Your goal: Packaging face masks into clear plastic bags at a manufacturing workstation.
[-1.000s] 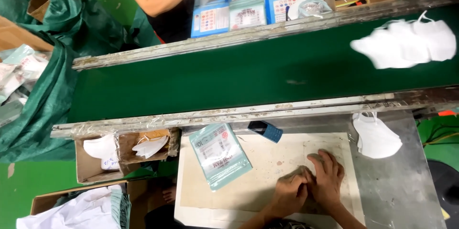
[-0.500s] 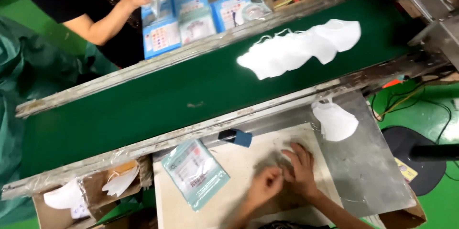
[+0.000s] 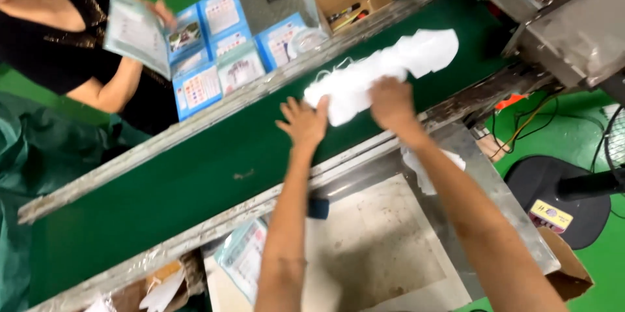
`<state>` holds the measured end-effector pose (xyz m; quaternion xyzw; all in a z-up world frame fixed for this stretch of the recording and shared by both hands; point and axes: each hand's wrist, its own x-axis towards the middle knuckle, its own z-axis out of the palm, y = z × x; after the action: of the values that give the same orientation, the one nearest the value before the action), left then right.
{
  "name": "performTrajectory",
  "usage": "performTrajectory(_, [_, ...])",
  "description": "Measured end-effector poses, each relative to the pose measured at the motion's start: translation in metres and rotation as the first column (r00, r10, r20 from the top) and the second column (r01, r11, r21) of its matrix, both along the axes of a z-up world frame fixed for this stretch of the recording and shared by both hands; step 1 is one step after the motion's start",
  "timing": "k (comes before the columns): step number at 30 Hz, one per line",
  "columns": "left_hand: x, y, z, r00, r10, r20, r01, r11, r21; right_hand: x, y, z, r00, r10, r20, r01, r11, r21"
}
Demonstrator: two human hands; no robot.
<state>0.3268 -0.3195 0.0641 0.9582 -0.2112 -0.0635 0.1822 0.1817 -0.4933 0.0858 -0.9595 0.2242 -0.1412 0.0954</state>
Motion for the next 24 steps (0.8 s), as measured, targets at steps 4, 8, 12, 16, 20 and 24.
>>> performTrajectory(4, [-0.036, -0.025, 0.020, 0.983, 0.037, -0.181, -0.123, 0.863, -0.490, 0.009, 0.035, -0.025, 0.922, 0.125, 0.366, -0.103, 0.992, -0.079])
performTrajectory(8, [-0.055, 0.028, 0.021, 0.961, -0.103, -0.256, -0.203, 0.363, -0.910, -0.016, 0.066, -0.004, 0.855, 0.202, 0.478, -0.356, 0.898, 0.259])
performTrajectory(12, [-0.108, 0.133, 0.045, 0.955, -0.289, -0.064, 0.083, 0.469, -0.879, -0.073, 0.099, 0.124, 0.715, 0.405, 0.571, -0.321, 0.914, -0.246])
performTrajectory(16, [-0.196, 0.209, 0.114, 0.901, -0.424, 0.094, 0.387, 0.683, -0.619, -0.130, 0.123, 0.059, 0.728, 0.534, 0.429, -0.683, 0.613, 0.397])
performTrajectory(20, [-0.235, 0.233, 0.080, 0.861, -0.493, 0.121, 0.475, 0.697, -0.537, -0.163, 0.164, -0.022, 0.828, 0.518, 0.214, -0.499, 0.506, 0.704])
performTrajectory(24, [-0.265, 0.239, -0.011, 0.921, -0.298, -0.251, 0.218, 0.928, -0.301, -0.172, 0.188, -0.088, 0.842, 0.534, 0.079, -0.408, 0.532, 0.743])
